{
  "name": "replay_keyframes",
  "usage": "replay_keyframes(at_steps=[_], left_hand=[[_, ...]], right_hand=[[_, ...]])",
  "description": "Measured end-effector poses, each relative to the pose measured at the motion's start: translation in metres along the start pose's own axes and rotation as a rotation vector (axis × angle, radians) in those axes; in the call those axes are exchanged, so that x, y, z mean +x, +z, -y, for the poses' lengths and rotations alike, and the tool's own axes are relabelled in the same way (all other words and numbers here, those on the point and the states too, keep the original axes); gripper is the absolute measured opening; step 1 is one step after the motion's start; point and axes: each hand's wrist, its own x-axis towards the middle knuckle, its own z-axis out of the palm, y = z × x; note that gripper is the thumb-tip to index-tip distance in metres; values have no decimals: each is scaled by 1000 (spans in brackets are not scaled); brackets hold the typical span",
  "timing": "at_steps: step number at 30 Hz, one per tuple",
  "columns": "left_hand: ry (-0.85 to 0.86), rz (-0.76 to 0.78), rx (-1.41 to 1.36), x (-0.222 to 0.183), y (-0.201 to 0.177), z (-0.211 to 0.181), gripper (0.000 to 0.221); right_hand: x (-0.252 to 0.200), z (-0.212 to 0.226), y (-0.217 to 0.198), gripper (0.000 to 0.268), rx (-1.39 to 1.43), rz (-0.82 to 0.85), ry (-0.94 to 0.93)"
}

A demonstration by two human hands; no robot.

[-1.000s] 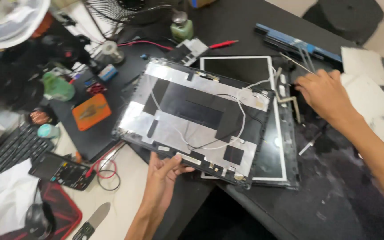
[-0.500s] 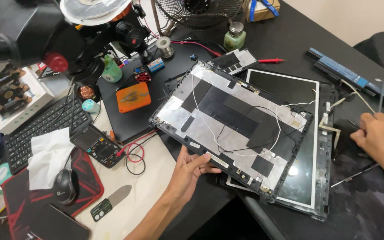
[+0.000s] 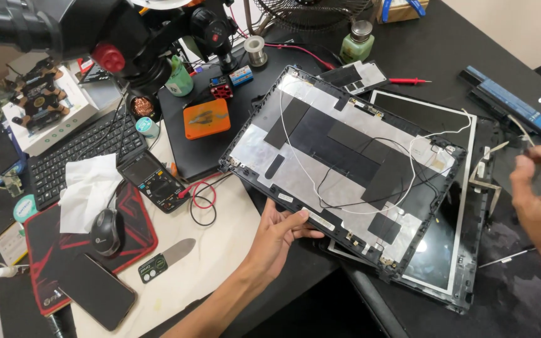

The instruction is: Removing screws and internal components to disassemble a laptop for repair.

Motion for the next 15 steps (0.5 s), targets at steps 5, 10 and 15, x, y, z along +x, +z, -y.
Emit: replay_keyframes(at_steps=[5, 10, 15], left_hand=[[28, -34, -72, -9, 2, 4, 60], [35, -44, -132, -12, 7, 11, 53], [26, -83, -131, -13, 8, 10, 40]], right_hand=[[25, 59, -30, 18, 730, 34, 306], [37, 105, -30, 25, 1016, 346, 579], [49, 134, -29, 42, 1195, 407, 706]])
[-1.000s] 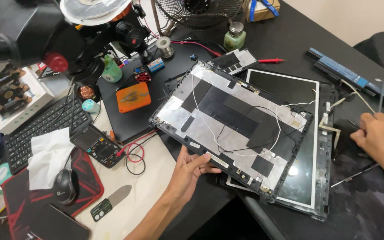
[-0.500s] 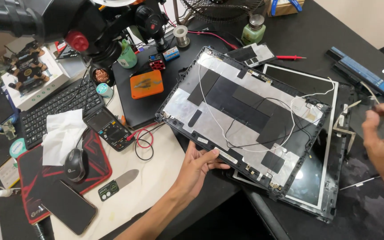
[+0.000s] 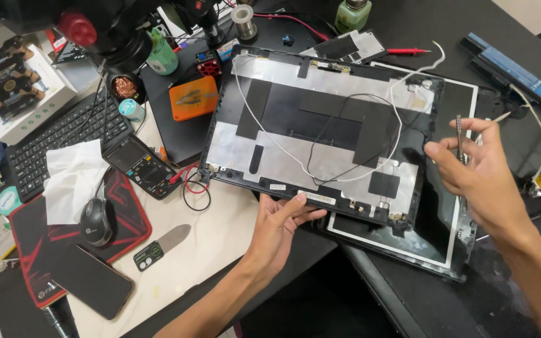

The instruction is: Removing screws and internal components to disassemble a laptop for repair.

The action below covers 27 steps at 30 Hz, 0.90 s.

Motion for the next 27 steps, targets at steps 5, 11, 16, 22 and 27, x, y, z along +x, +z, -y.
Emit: replay_keyframes(at_steps=[5, 11, 16, 22, 27], left_hand=[[46, 34, -13, 2, 2, 0, 32], [-127, 111, 196, 6, 0, -12, 27], [-119, 433, 758, -6, 15, -52, 23], [662, 272, 1497, 9, 47, -87, 22], [982, 269, 1748, 46, 50, -72, 26]], right_hand=[[6, 13, 11, 38, 213, 60, 144], [28, -9, -1, 16, 310, 84, 130], [52, -14, -8, 12, 283, 38, 157], [61, -13, -6, 14, 272, 13, 210], [61, -11, -15, 15, 328, -20, 217]])
